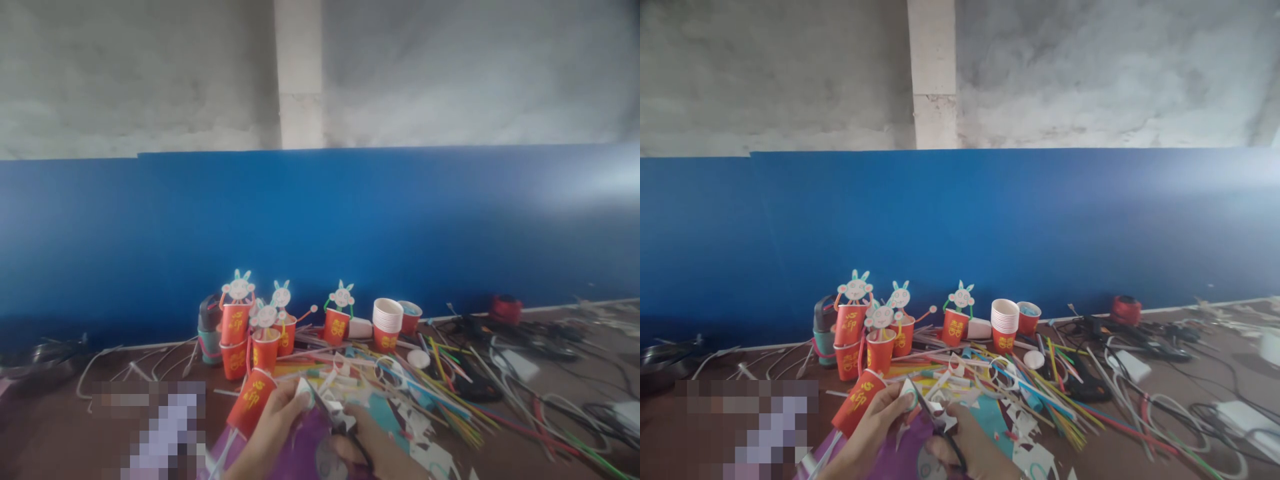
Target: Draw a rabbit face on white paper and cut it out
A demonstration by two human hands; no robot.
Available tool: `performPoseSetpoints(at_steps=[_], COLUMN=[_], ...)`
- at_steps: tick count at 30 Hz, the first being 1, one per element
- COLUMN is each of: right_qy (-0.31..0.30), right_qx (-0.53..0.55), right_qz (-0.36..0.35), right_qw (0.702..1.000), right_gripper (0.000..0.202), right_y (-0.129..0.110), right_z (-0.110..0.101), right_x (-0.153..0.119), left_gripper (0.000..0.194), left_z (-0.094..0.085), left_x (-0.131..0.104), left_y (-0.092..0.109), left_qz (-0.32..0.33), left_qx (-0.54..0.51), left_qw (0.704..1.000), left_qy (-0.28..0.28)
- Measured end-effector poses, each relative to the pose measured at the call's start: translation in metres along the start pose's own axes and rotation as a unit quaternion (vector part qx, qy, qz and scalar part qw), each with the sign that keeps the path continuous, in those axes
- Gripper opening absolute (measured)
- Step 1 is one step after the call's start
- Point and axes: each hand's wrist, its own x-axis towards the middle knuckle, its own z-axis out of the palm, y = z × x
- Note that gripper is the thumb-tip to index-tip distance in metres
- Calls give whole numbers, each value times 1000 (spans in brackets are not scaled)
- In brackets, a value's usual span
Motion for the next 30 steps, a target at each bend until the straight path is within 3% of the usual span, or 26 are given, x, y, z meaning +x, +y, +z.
performPoseSetpoints(at_steps=[9,12,17,23,27,30], right_qy=[5,-17,-41,3,71,113], right_qx=[15,9,-30,-41,-77,-88], right_qz=[34,37,-25,-68,-119,-130], right_qw=[999,999,998,997,987,981], right_gripper=[64,62,52,45,30,31], right_y=[6,0,0,-4,-21,-22], right_z=[3,5,0,0,5,7], right_x=[4,3,3,10,6,6], left_gripper=[41,41,38,47,47,47], left_z=[-8,-8,-10,-8,-1,3], left_x=[6,5,6,10,11,13], left_y=[-7,-8,-13,-21,-34,-47], left_qz=[2,-4,-16,4,-3,-7], left_qx=[10,14,14,20,92,114], left_qw=[1000,1000,996,998,995,992], left_qy=[-15,9,81,65,34,50])
